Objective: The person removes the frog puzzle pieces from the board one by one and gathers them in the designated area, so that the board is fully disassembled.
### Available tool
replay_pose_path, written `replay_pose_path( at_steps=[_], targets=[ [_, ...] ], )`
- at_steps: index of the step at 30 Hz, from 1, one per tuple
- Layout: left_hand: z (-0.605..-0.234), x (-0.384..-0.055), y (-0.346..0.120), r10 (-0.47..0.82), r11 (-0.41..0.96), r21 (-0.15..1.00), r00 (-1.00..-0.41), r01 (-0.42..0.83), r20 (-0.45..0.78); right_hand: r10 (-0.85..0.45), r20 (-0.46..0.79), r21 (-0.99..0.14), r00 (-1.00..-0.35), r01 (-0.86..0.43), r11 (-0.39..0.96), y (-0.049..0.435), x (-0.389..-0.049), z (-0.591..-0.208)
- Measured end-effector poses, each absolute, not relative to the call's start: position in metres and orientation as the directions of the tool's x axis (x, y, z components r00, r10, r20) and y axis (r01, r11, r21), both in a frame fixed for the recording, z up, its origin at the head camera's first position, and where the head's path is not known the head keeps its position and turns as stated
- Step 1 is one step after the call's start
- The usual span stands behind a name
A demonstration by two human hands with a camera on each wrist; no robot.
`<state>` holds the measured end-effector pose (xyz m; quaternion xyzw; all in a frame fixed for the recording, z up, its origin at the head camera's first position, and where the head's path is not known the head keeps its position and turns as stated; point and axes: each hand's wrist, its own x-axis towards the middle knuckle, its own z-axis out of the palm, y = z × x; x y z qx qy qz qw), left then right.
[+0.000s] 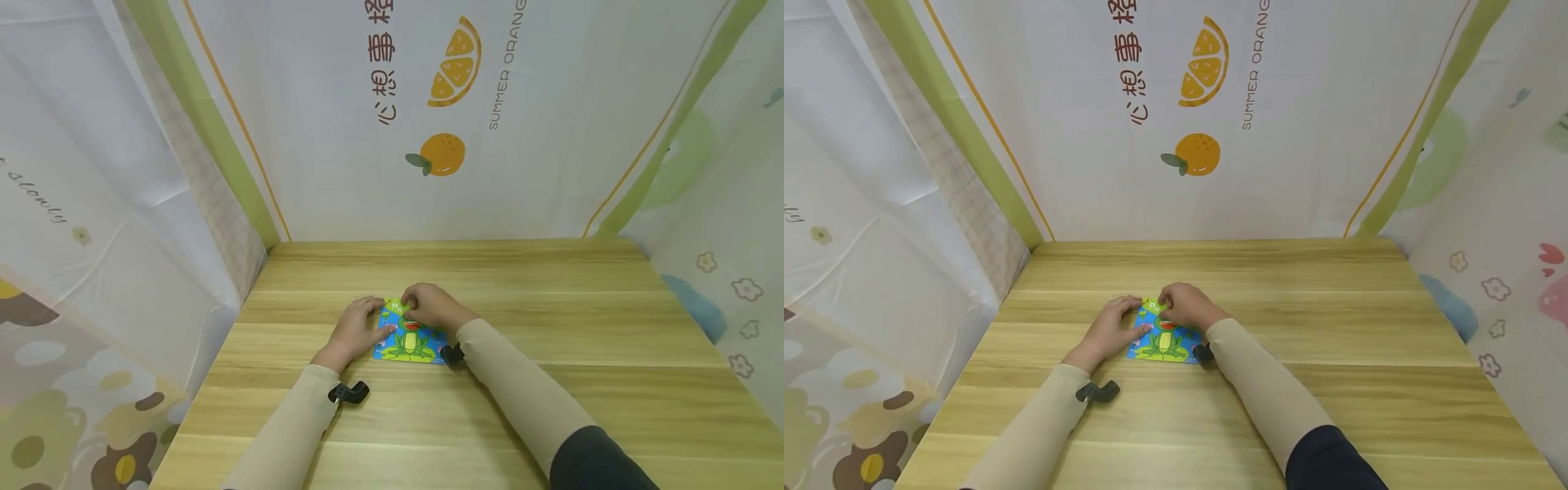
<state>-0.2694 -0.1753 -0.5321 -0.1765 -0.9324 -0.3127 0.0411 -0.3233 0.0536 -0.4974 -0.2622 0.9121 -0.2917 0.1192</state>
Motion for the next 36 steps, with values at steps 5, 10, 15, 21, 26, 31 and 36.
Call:
replay_pose_path(
  at_steps=[5,10,15,21,26,31,36],
  targets=[
    [-0.533,-0.269,-0.175,0.298,0.747,0.566,-0.937,0.348,0.183,-0.549,-0.093,-0.573,-0.830,-0.406,0.711,0.052,-0.326,-0.495],
    [-0.532,-0.269,-0.174,0.289,0.745,0.575,-0.940,0.340,0.181,-0.542,-0.125,-0.582,-0.831,-0.381,0.718,0.052,-0.330,-0.495],
    [-0.533,-0.269,-0.173,0.276,0.742,0.583,-0.943,0.331,0.184,-0.537,-0.147,-0.592,-0.830,-0.361,0.721,0.052,-0.333,-0.493],
    [-0.533,-0.269,-0.173,0.272,0.742,0.587,-0.946,0.323,0.177,-0.547,-0.179,-0.610,-0.818,-0.343,0.714,0.051,-0.332,-0.488],
    [-0.532,-0.268,-0.174,0.272,0.745,0.583,-0.946,0.323,0.177,-0.529,-0.198,-0.640,-0.825,-0.299,0.707,0.049,-0.333,-0.485],
    [-0.532,-0.268,-0.174,0.271,0.750,0.574,-0.945,0.328,0.185,-0.508,-0.192,-0.654,-0.840,-0.276,0.704,0.045,-0.333,-0.483],
    [-0.533,-0.268,-0.173,0.270,0.749,0.573,-0.943,0.332,0.193,-0.487,-0.207,-0.650,-0.848,-0.253,0.717,0.042,-0.333,-0.484]
  ],
)
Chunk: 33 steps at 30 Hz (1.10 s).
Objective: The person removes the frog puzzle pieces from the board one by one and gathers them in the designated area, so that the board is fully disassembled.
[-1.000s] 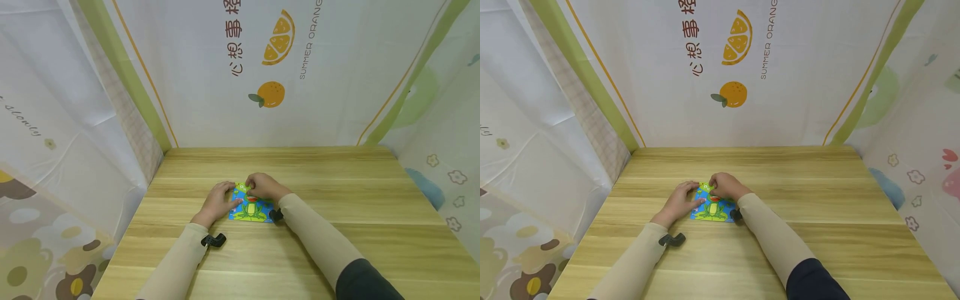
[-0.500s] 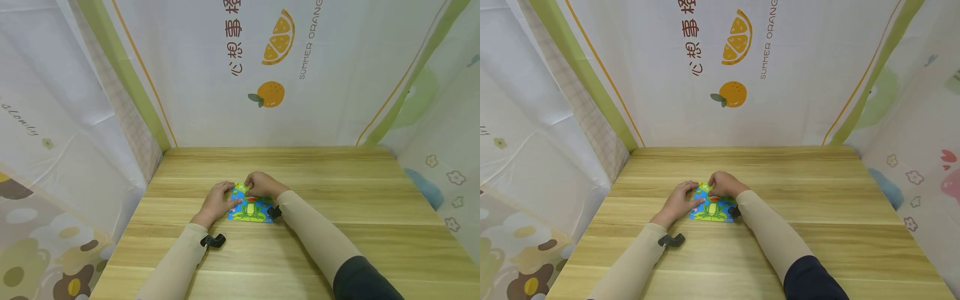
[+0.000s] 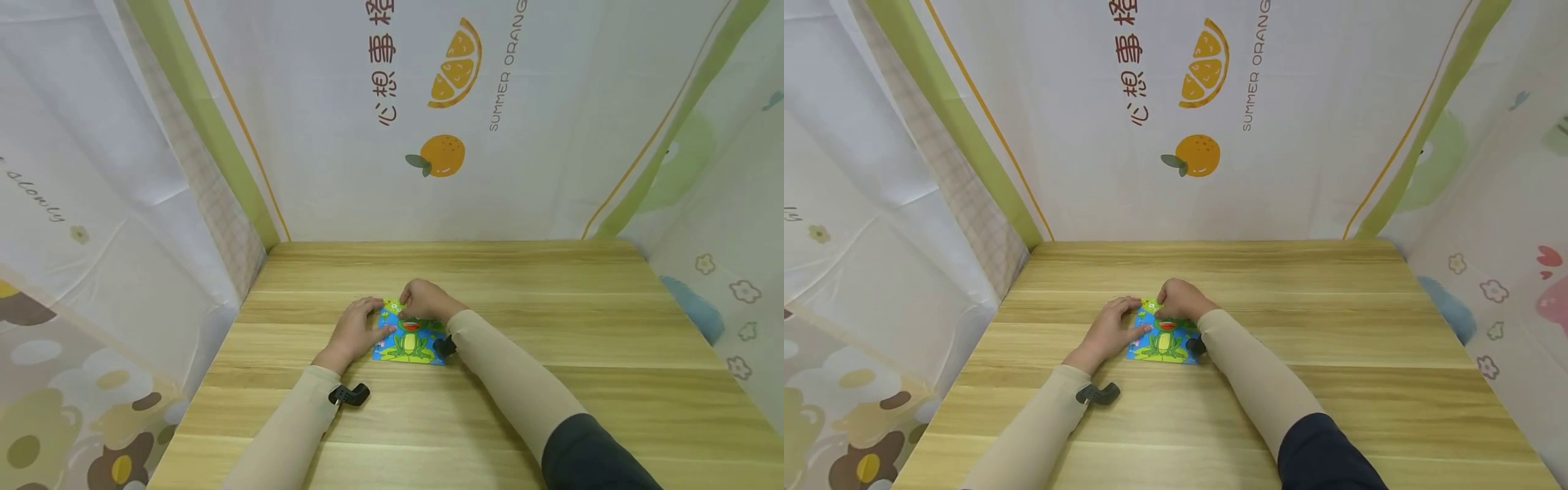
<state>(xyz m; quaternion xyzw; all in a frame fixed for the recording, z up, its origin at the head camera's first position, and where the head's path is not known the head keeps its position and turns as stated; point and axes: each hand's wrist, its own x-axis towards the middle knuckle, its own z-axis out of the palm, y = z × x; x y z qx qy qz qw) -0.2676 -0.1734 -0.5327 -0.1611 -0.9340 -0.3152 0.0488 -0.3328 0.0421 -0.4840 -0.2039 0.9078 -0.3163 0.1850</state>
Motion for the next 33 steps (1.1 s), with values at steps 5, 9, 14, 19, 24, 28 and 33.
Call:
replay_pose_path(
  at_steps=[5,9,14,19,24,28,33],
  targets=[
    [-0.5327,-0.2679,-0.1715,0.265,0.752,0.570,-0.944,0.329,0.196,-0.477,-0.219,-0.653,-0.851,-0.235,0.720,0.0426,-0.3342,-0.4873],
    [-0.5323,-0.2674,-0.1712,0.259,0.750,0.576,-0.946,0.325,0.197,-0.476,-0.230,-0.660,-0.849,-0.223,0.718,0.0419,-0.3339,-0.4871],
    [-0.5311,-0.2655,-0.1709,0.250,0.752,0.579,-0.950,0.313,0.188,-0.474,-0.246,-0.646,-0.845,-0.221,0.730,0.0412,-0.3329,-0.4856],
    [-0.5310,-0.2650,-0.1706,0.245,0.758,0.577,-0.953,0.304,0.179,-0.467,-0.252,-0.614,-0.848,-0.233,0.754,0.0404,-0.3329,-0.4840],
    [-0.5314,-0.2651,-0.1704,0.241,0.759,0.579,-0.954,0.298,0.177,-0.460,-0.250,-0.604,-0.852,-0.234,0.762,0.0396,-0.3326,-0.4818],
    [-0.5320,-0.2653,-0.1706,0.239,0.759,0.577,-0.953,0.302,0.184,-0.460,-0.232,-0.603,-0.857,-0.245,0.759,0.0395,-0.3334,-0.4809],
    [-0.5334,-0.2663,-0.1704,0.240,0.761,0.569,-0.950,0.312,0.199,-0.459,-0.186,-0.650,-0.869,-0.241,0.720,0.0418,-0.3359,-0.4815]
  ],
)
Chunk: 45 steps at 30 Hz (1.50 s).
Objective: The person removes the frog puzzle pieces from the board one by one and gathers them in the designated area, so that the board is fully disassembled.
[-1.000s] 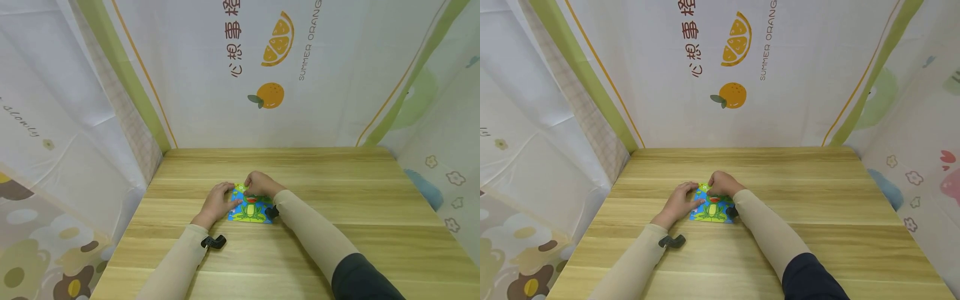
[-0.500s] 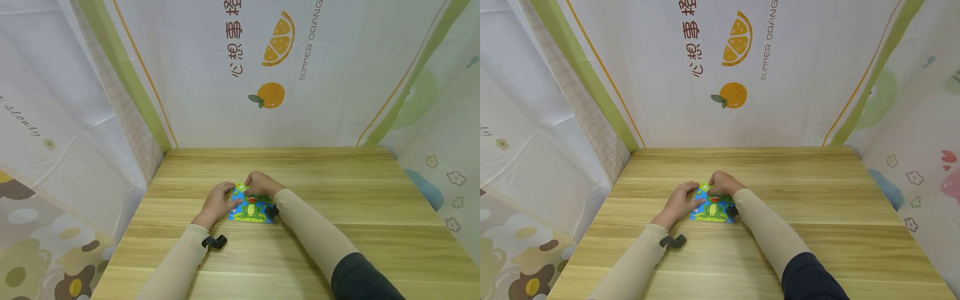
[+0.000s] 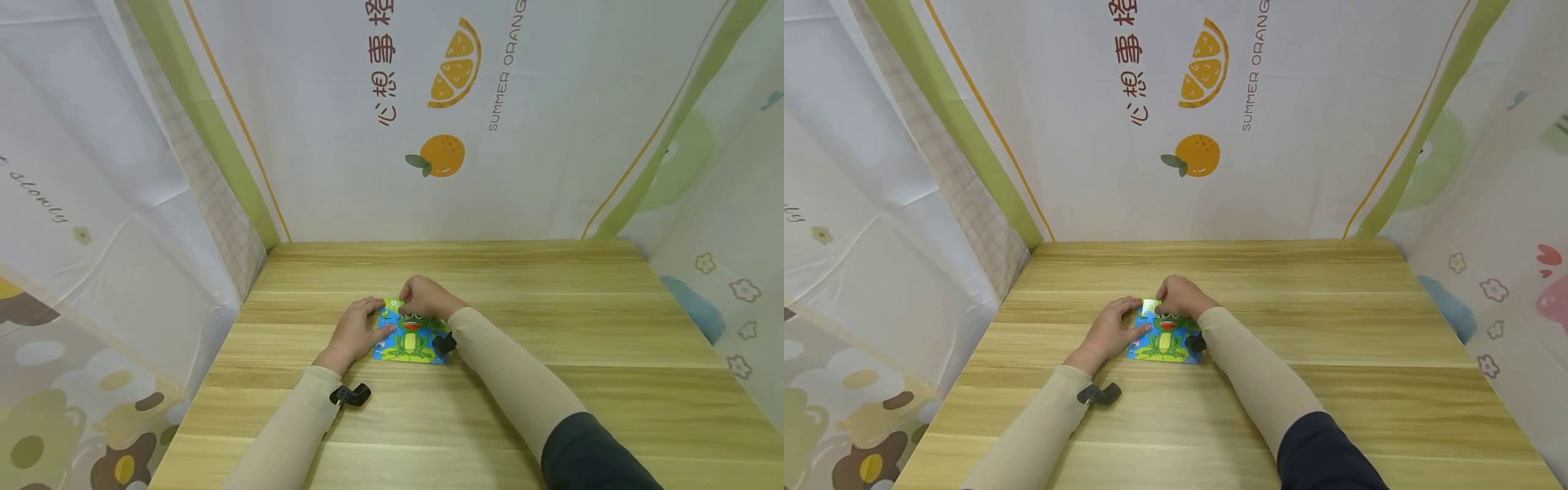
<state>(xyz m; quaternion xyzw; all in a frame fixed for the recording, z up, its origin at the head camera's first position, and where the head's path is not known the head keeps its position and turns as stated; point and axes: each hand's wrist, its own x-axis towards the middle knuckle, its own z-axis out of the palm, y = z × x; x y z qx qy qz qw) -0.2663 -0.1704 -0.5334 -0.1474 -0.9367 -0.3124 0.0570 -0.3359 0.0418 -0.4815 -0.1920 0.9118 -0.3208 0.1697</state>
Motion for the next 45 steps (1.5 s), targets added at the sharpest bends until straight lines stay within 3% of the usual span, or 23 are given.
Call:
replay_pose_path(
  at_steps=[9,17,33,45],
  targets=[
    [-0.532,-0.267,-0.169,0.244,0.757,0.574,-0.950,0.313,0.197,-0.488,-0.069,-0.663,-0.870,-0.326,0.674,0.044,-0.339,-0.486],
    [-0.533,-0.265,-0.169,0.239,0.766,0.569,-0.954,0.299,0.179,-0.496,-0.011,-0.515,-0.868,-0.420,0.747,0.041,-0.333,-0.484],
    [-0.535,-0.264,-0.171,0.254,0.764,0.551,-0.942,0.334,0.219,-0.343,0.023,-0.624,-0.939,-0.281,0.729,0.095,-0.338,-0.480],
    [-0.534,-0.262,-0.170,0.288,0.787,0.501,-0.933,0.359,0.216,-0.227,-0.049,-0.772,-0.973,-0.108,0.627,0.150,-0.331,-0.496]
  ],
)
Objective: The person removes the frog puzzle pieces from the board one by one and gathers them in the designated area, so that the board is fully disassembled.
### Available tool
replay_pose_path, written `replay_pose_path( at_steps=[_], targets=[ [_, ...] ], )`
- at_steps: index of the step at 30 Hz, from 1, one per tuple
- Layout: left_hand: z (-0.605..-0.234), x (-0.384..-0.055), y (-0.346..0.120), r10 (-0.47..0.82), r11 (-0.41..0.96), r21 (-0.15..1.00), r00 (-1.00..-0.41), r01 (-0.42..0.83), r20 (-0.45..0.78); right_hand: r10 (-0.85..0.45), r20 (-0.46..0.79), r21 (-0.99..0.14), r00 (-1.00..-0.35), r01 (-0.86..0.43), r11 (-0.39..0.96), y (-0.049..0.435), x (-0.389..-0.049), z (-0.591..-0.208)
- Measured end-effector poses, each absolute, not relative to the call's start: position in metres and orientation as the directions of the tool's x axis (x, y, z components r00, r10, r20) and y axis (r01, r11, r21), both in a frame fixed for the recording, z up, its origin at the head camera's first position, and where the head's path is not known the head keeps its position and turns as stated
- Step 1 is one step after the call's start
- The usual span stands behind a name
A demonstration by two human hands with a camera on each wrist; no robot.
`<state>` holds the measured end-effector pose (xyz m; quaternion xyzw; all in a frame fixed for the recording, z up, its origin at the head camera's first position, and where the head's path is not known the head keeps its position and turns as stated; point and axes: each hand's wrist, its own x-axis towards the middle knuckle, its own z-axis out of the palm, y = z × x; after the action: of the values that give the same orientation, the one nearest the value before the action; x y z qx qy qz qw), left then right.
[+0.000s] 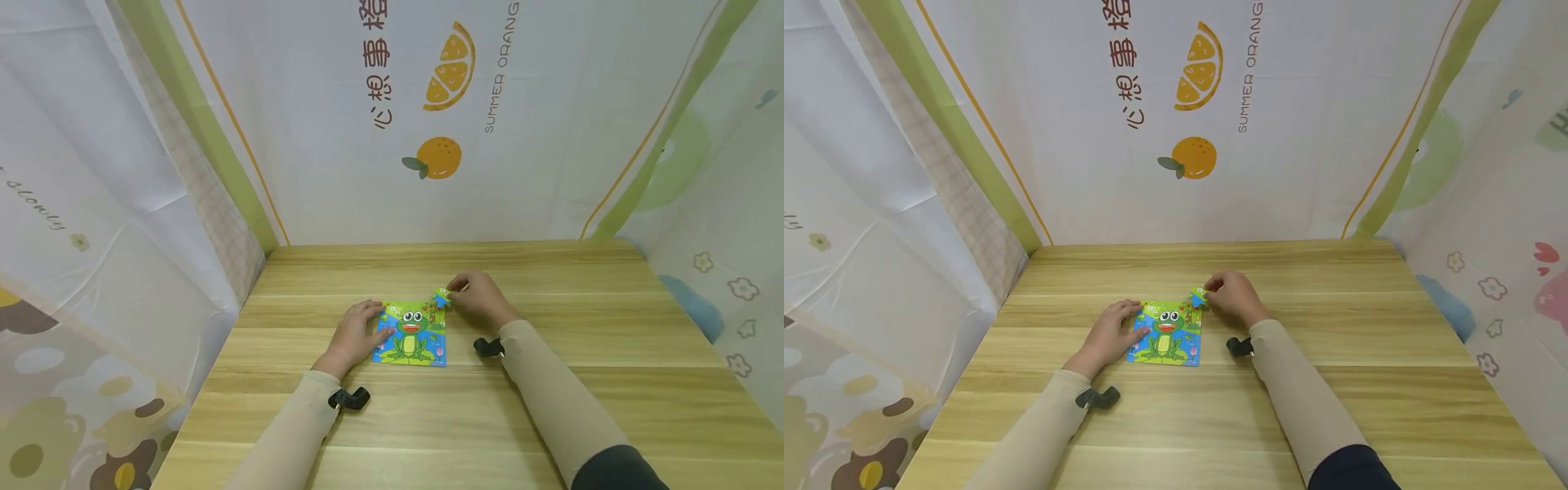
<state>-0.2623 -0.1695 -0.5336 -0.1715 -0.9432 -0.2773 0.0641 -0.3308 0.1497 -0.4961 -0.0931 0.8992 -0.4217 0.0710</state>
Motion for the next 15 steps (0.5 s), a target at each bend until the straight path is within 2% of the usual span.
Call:
replay_pose_path(
  at_steps=[15],
  targets=[
    [-0.536,-0.263,-0.170,0.288,0.789,0.494,-0.930,0.365,0.228,-0.211,-0.001,-0.743,-0.977,-0.140,0.654,0.193,-0.334,-0.510]
  ],
)
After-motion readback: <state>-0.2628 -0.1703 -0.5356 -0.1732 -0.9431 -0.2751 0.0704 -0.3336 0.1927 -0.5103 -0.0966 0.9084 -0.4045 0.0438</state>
